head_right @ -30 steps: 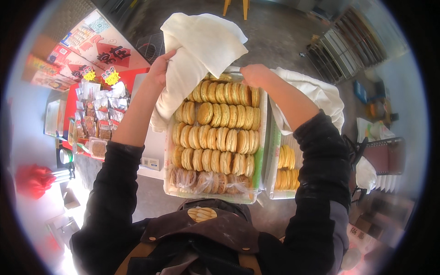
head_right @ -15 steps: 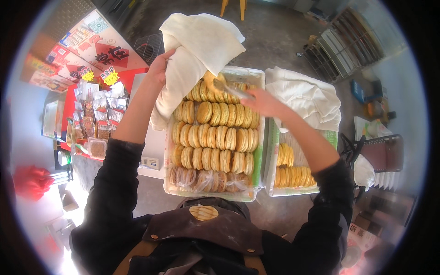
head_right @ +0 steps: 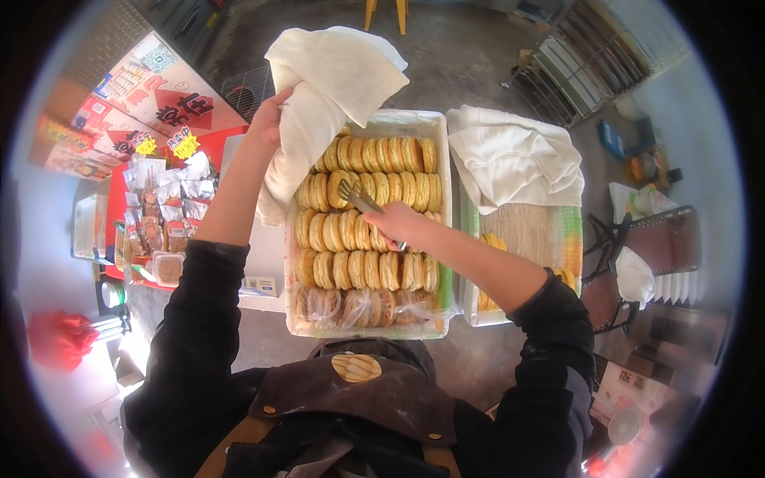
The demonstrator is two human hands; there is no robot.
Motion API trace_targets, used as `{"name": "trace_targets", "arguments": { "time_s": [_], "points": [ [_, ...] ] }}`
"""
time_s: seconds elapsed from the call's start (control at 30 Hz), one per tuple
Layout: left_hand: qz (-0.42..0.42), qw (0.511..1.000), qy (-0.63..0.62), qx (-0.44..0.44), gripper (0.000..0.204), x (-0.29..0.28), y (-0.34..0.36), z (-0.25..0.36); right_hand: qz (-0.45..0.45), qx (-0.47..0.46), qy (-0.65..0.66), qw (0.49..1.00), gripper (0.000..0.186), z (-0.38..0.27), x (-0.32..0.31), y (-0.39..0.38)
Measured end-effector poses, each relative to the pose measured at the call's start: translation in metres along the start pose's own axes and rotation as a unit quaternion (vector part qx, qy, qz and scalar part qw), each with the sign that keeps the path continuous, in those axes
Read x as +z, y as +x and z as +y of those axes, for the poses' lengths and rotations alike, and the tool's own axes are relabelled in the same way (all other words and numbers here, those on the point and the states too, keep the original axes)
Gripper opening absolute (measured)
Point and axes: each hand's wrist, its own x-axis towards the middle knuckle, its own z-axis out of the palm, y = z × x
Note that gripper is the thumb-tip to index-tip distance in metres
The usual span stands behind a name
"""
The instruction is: The person arranges round pastries in trays using tongs and hands, then covers the trays with white cloths. The person also handles a plastic bag and adjusts the cloths over the pastries.
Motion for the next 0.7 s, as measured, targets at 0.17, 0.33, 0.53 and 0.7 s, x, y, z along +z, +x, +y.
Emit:
{"name": "trace_targets", "arguments": {
  "time_s": [0.17,0.33,0.53,0.7],
  "points": [
    [-0.005,1.000,-0.005,-0.004,0.051,-0.002,0.007,0.001,0.026,0.018,-0.026,0.999,0.050,-0.004,0.009,-0.019],
    [-0.008,1.000,-0.001,-0.016,0.051,-0.006,0.012,-0.003,0.029,0.046,-0.128,0.990,0.057,-0.029,0.009,-0.012],
    [-0.003,1.000,-0.003,0.002,0.049,-0.010,0.011,-0.010,-0.012,0.083,-0.151,0.985,0.061,-0.061,0.018,-0.012],
    [-0.023,0.999,-0.032,-0.021,0.049,-0.015,0.010,-0.011,-0.007,0.134,-0.065,0.989,0.041,-0.085,0.023,-0.005]
  ]
}}
